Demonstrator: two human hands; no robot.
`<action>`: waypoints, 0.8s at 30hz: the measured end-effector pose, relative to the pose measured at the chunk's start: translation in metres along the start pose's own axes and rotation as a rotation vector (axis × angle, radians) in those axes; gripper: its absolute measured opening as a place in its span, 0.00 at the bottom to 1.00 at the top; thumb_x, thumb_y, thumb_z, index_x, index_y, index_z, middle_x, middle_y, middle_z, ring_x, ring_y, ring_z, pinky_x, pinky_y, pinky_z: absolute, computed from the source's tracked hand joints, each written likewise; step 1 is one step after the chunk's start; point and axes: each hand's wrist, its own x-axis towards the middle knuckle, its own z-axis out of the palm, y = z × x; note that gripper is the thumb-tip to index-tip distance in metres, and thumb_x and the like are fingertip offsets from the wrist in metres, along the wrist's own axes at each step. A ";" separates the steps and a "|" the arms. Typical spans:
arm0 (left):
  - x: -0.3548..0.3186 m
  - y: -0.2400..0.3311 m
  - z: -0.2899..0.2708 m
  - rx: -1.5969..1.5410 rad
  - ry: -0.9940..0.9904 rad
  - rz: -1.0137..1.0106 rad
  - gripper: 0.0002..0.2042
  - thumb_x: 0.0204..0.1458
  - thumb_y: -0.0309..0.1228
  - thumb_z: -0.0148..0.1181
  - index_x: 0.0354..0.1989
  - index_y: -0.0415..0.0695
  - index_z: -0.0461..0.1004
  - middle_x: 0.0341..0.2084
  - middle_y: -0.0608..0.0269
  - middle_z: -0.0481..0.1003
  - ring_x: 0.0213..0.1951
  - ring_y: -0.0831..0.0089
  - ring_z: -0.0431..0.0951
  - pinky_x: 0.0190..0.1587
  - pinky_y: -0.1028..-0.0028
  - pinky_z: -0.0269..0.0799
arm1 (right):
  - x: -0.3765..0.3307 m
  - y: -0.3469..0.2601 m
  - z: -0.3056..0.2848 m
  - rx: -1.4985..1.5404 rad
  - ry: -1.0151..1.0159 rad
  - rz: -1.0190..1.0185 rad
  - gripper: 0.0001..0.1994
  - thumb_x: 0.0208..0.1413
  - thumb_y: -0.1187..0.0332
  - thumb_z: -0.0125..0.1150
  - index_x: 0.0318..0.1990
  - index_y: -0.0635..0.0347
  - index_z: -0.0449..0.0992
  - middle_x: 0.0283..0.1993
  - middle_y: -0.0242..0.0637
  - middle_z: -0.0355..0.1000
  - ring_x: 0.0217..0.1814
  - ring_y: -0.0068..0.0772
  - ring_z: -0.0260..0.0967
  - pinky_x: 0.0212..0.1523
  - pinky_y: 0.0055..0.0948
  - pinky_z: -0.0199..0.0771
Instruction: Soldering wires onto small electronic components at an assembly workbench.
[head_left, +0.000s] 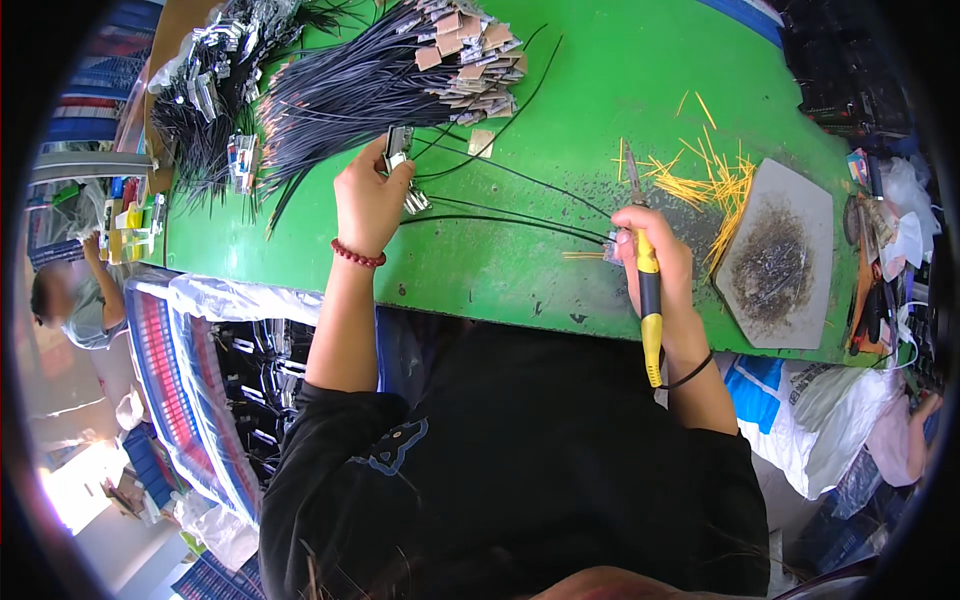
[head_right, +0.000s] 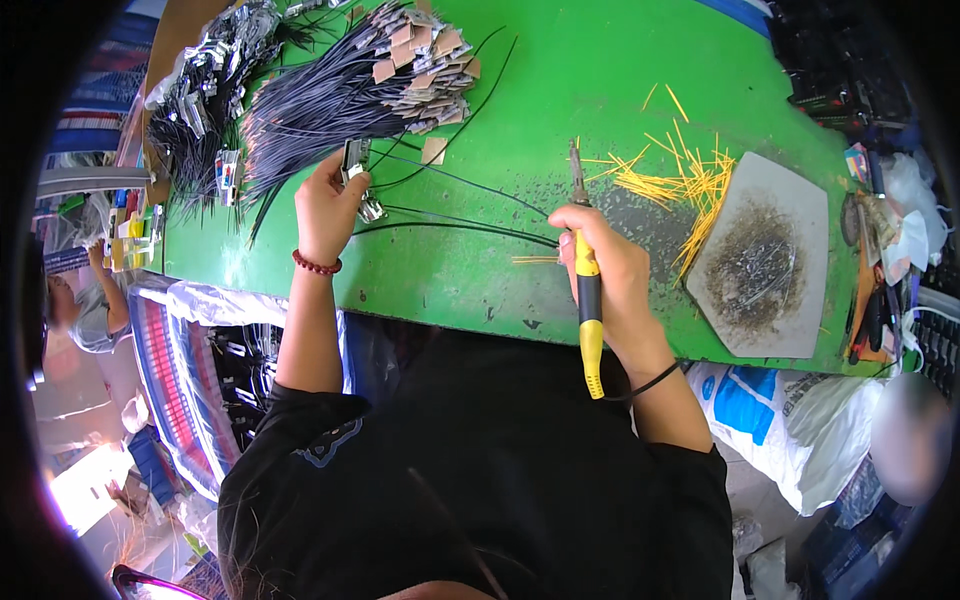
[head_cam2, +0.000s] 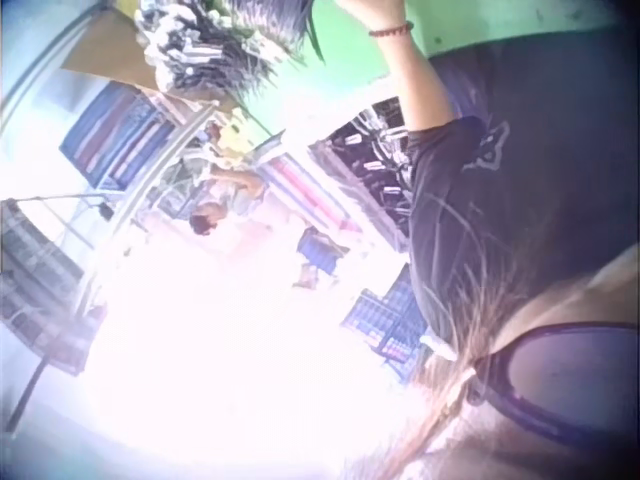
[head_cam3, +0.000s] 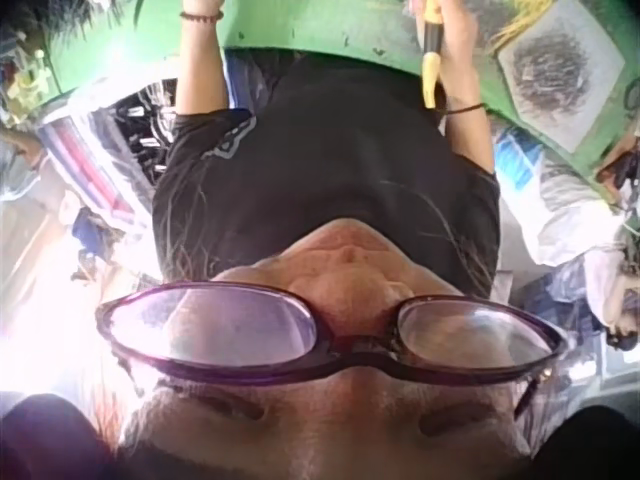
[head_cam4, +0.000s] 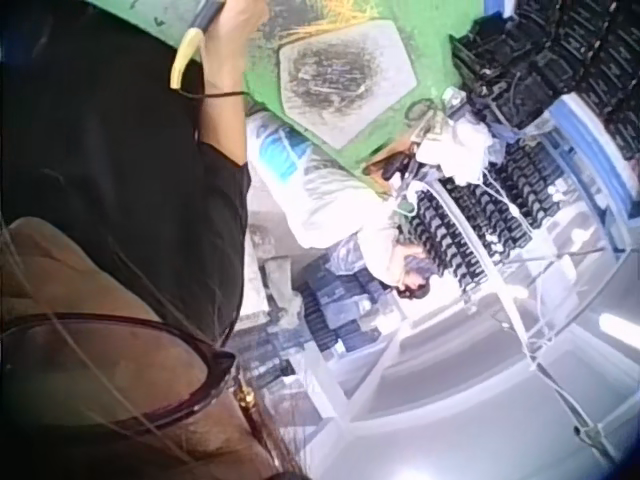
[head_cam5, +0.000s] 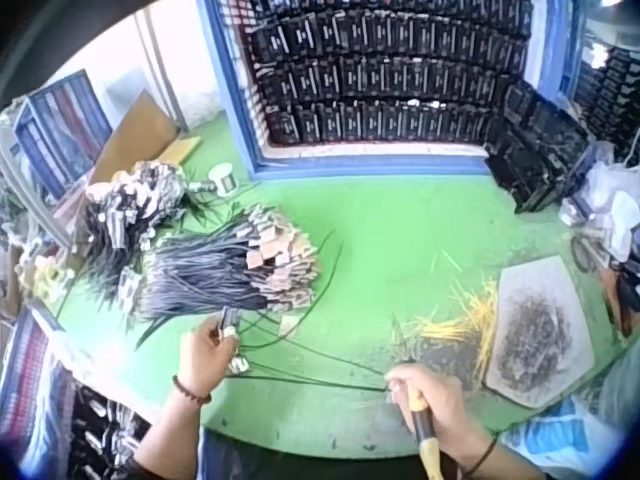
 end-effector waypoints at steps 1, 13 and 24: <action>0.000 0.004 -0.002 0.050 -0.085 -0.128 0.16 0.44 0.28 0.63 0.44 0.39 0.76 0.26 0.57 0.76 0.26 0.65 0.76 0.31 0.70 0.72 | -0.003 0.004 0.005 0.003 -0.002 0.008 0.12 0.53 0.80 0.56 0.43 0.53 0.73 0.25 0.30 0.71 0.26 0.22 0.72 0.27 0.22 0.70; -0.046 0.135 0.040 -0.259 -0.634 0.489 0.07 0.48 0.26 0.60 0.36 0.40 0.77 0.27 0.53 0.77 0.31 0.56 0.78 0.36 0.65 0.73 | -0.017 -0.001 0.007 0.342 0.052 -0.082 0.12 0.53 0.81 0.57 0.45 0.60 0.71 0.31 0.37 0.74 0.31 0.23 0.74 0.32 0.22 0.75; -0.058 0.135 0.059 -0.360 -0.592 0.610 0.04 0.47 0.23 0.61 0.32 0.40 0.77 0.33 0.56 0.77 0.33 0.60 0.78 0.34 0.69 0.73 | -0.028 0.016 -0.002 0.314 0.133 0.078 0.16 0.49 0.83 0.61 0.46 0.58 0.71 0.30 0.35 0.75 0.28 0.20 0.72 0.30 0.21 0.72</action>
